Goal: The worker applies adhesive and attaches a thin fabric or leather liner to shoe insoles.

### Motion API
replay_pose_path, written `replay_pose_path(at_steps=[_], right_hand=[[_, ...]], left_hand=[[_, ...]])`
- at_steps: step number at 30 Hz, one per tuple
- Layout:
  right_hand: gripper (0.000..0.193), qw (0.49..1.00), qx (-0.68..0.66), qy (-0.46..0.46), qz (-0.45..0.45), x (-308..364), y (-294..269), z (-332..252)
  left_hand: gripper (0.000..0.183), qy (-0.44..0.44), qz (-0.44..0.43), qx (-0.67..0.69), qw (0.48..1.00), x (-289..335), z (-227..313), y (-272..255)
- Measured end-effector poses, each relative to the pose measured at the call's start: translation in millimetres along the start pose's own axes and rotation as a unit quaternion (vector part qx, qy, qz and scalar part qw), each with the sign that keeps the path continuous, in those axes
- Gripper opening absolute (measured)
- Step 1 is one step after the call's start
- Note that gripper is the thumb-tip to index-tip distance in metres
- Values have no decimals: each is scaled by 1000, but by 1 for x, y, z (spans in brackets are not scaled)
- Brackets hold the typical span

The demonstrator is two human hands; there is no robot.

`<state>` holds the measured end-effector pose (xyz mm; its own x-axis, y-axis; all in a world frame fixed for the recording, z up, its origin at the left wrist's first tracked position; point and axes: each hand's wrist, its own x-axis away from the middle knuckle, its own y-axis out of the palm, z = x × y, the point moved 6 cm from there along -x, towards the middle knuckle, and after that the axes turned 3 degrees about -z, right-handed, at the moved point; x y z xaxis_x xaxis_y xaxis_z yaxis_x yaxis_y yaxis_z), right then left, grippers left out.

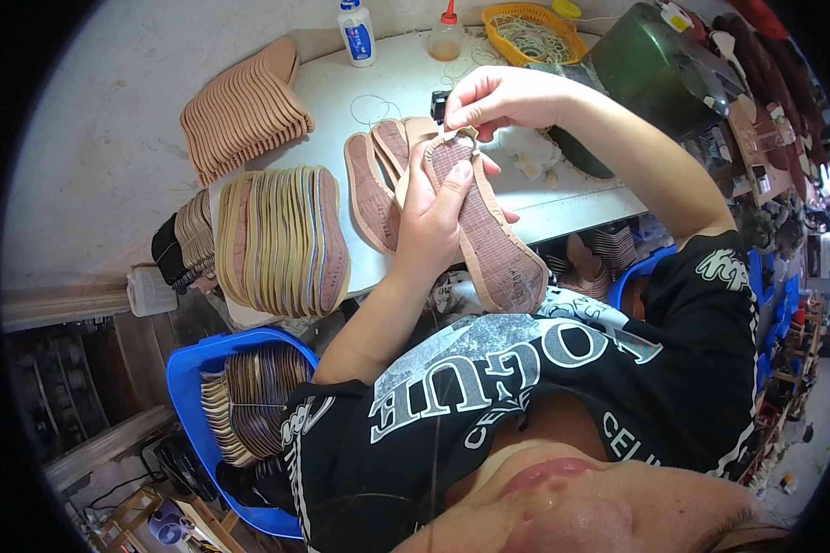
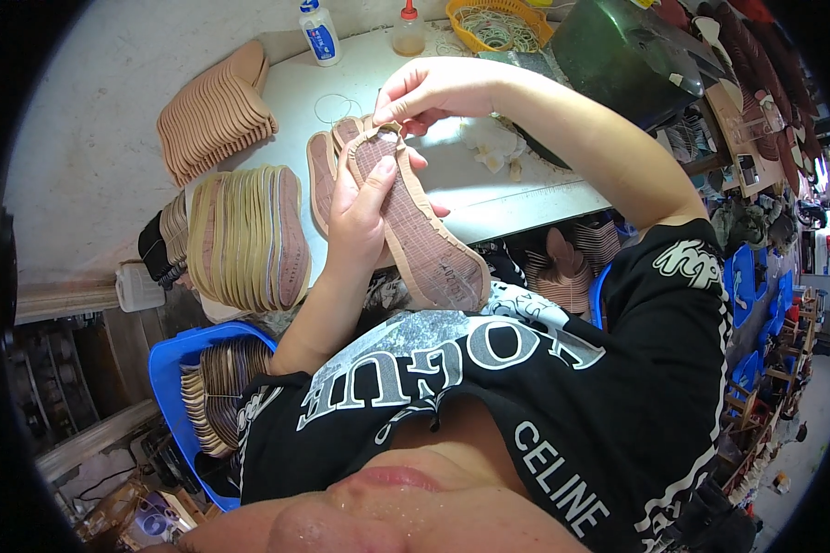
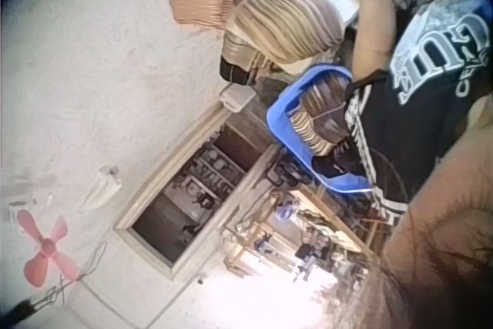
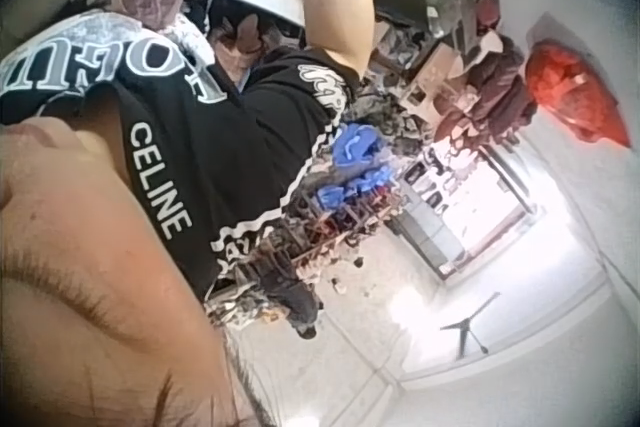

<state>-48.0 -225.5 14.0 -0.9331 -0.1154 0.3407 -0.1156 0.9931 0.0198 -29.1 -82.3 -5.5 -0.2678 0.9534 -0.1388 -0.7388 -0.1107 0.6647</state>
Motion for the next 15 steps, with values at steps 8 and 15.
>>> replay_pose_path(at_steps=[8, 15], right_hand=[[15, 986, -145, -69, -44, -10, 4, 18], [15, 991, -126, -52, -17, -10, 3, 20]], left_hand=[[26, -15, -10, 24, 1000, 2, 0, 1], [27, -28, -8, 10, 1000, 1, -5, -2]])
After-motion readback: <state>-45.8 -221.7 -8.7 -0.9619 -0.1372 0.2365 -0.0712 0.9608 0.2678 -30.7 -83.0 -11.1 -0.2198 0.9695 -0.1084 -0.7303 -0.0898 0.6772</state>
